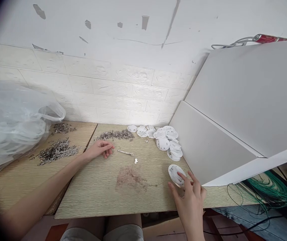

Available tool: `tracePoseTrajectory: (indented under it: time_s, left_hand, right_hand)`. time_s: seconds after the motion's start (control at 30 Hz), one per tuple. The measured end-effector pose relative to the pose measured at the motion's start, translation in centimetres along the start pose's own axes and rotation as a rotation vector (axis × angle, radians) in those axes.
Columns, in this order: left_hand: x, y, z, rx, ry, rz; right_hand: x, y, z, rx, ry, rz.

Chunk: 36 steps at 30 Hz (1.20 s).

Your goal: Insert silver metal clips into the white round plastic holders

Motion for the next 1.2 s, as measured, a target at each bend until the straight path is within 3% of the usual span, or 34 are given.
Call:
tracePoseTrajectory:
  time_s: [0.1,0.23,0.4,0.5,0.67,0.8,0.87,1.0,1.1,1.2]
  left_hand:
    - [0.1,-0.1,-0.1,-0.001,0.005,-0.012]
    - [0.0,-0.3,-0.2,0.010,0.001,-0.025]
    - [-0.1,-0.6,-0.3,0.030,-0.011,-0.040]
    - [-0.1,-0.6,-0.4,0.033,-0.012,-0.040]
    - [0.0,-0.6,-0.4,0.037,-0.005,-0.036]
    - [0.0,-0.6,-0.4,0.031,-0.004,-0.038]
    - [0.1,-0.5,-0.3,0.034,-0.001,-0.037]
    - [0.2,-0.1,0.0,0.047,-0.001,0.018]
    - [0.2,0.1,0.2,0.063,-0.037,0.102]
    - [-0.2,-0.2,0.2,0.070,-0.026,0.131]
  right_hand:
    - [-0.4,-2.5,-2.6,-0.047,0.005,-0.064]
    - [1.7,-4.6,-8.3,-0.073,-0.057,-0.067]
    - [5.8,-5.3,-14.1,0.127,-0.381,0.230]
    - [7.2,-5.8,-15.4,0.158,-0.529,0.339]
    - [7.3,-6.0,-16.2,0.183,-0.521,0.354]
    - [6.0,-7.0,-16.6,0.210,-0.564,0.206]
    - [5.5,-8.6,-16.3,0.086,-0.532,0.043]
    - [6.4,-13.6,-14.3,-0.362,-0.440,-0.348]
    - [8.8,-17.2,-12.4,-0.644,-0.379,-0.396]
    - [11.0,-19.3,-11.5,-0.755,-0.359,-0.363]
Point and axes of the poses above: each hand's wrist, its own z-axis away from the middle knuckle, its own x-axis out of the palm, y = z × x, the point moved 1 cm from there along -z, towards the middle knuckle, and after that the axes turned 9 degrees about -z, right-handed, at the moved point
